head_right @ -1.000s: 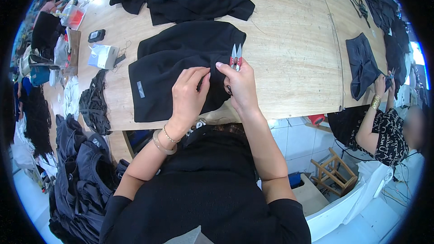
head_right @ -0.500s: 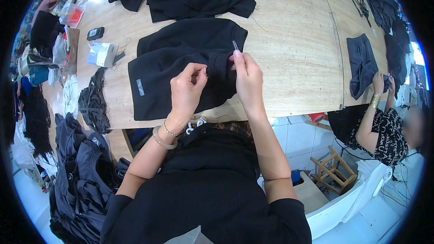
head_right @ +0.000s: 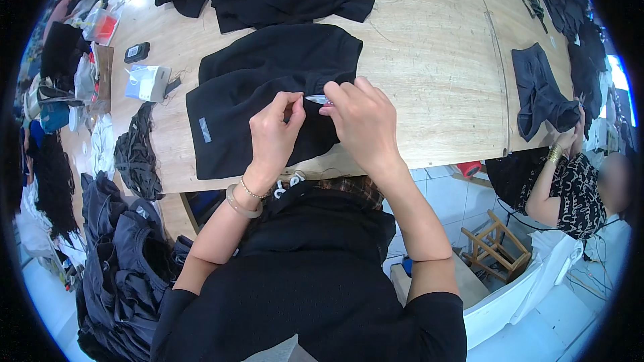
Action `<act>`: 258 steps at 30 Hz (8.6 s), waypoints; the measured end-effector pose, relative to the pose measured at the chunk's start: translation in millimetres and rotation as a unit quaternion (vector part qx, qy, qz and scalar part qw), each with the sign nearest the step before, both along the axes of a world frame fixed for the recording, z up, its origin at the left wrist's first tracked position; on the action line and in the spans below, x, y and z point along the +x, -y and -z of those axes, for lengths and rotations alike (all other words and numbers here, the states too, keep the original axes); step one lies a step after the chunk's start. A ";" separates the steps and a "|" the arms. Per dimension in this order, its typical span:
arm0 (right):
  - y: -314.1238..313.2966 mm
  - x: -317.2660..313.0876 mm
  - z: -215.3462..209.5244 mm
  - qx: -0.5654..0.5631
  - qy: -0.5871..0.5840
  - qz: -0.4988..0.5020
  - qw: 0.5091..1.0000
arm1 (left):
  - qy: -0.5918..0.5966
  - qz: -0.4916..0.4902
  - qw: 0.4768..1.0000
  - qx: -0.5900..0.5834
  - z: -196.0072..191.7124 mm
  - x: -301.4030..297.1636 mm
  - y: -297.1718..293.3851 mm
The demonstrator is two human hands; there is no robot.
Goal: The person uses small scissors to trim loose threads and excess fabric from black garments laid out on a wooden table. They handle the clothes one at a time, snipping small areas and occasionally turning the items over to access different sides.
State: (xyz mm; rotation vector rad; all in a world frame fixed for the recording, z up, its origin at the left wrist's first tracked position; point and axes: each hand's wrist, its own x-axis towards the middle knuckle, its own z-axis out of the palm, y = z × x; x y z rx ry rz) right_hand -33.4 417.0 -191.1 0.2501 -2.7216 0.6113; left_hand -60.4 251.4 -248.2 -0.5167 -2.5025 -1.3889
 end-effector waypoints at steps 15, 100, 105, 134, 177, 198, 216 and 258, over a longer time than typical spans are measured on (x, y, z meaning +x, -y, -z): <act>-24.4 -0.3 -5.7 -0.071 0.080 0.089 0.990 | 0.005 -0.009 0.999 0.041 2.9 -1.7 6.9; 0.4 -9.4 -4.1 -0.008 -0.024 0.012 1.000 | 0.018 -0.061 0.997 0.043 2.5 1.9 7.9; -17.1 -11.7 -13.7 -0.425 0.016 0.154 0.892 | 0.113 -0.172 0.967 0.148 -13.9 -5.4 66.1; 55.2 -31.4 57.3 -0.141 0.130 -0.141 0.971 | 0.028 -0.052 0.996 -0.070 52.8 25.2 90.3; -69.6 3.4 47.1 -0.342 0.256 0.237 0.872 | 0.347 -0.271 0.896 0.060 66.5 19.8 271.5; 65.6 -48.2 -38.8 -0.463 0.179 -0.116 0.860 | 0.434 0.058 0.785 0.439 -89.7 -55.3 141.7; 23.4 -89.4 -70.3 -0.538 0.069 -0.028 0.839 | 0.447 0.079 0.889 0.066 -102.5 -67.7 128.8; 34.9 -74.2 -27.4 -0.451 -0.008 0.070 0.890 | 0.426 0.026 0.737 0.524 -85.2 -3.2 100.3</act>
